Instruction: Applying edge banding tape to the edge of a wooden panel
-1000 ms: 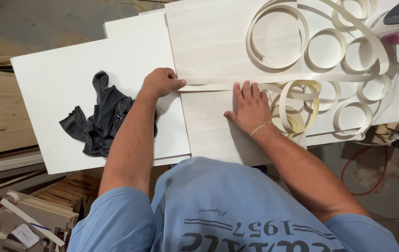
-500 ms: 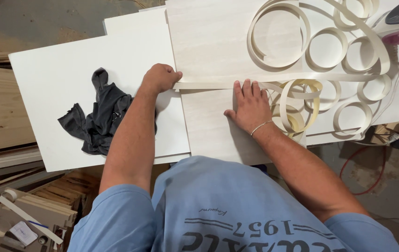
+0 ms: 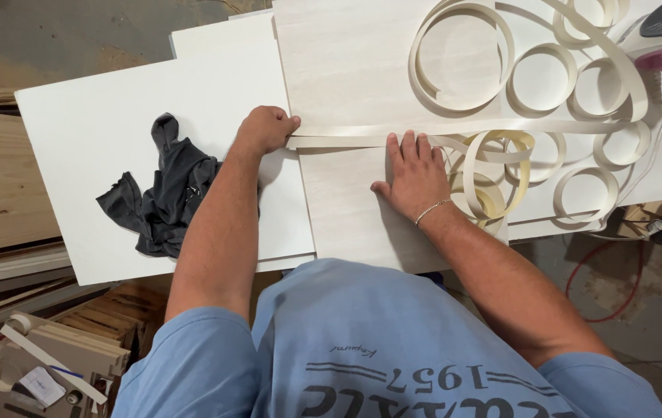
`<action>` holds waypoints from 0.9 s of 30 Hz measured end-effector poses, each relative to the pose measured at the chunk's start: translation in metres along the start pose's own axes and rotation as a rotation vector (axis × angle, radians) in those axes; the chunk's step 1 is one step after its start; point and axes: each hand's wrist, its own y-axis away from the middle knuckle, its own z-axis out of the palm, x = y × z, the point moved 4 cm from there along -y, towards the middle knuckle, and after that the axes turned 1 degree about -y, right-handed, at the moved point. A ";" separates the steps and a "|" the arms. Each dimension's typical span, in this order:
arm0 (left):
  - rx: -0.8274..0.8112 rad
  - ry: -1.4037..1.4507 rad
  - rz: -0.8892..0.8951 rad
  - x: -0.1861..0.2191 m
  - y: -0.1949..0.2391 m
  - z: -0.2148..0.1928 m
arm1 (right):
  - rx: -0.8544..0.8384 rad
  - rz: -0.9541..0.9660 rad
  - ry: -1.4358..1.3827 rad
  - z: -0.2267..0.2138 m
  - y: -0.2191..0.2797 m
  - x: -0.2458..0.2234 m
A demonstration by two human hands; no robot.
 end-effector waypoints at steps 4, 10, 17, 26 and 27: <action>0.003 0.049 -0.005 0.000 0.003 -0.002 | -0.020 0.004 0.004 -0.001 0.000 0.000; -0.046 0.063 0.057 0.024 0.043 -0.022 | -0.016 -0.001 0.013 0.000 -0.001 0.000; -0.003 -0.038 0.084 0.014 0.034 -0.010 | -0.014 -0.004 -0.001 -0.001 0.000 0.000; 0.012 0.017 0.107 -0.008 0.009 0.003 | -0.005 -0.002 0.001 -0.003 0.001 -0.001; 0.010 0.029 0.108 -0.008 0.011 0.002 | -0.006 -0.003 0.002 -0.003 0.001 -0.001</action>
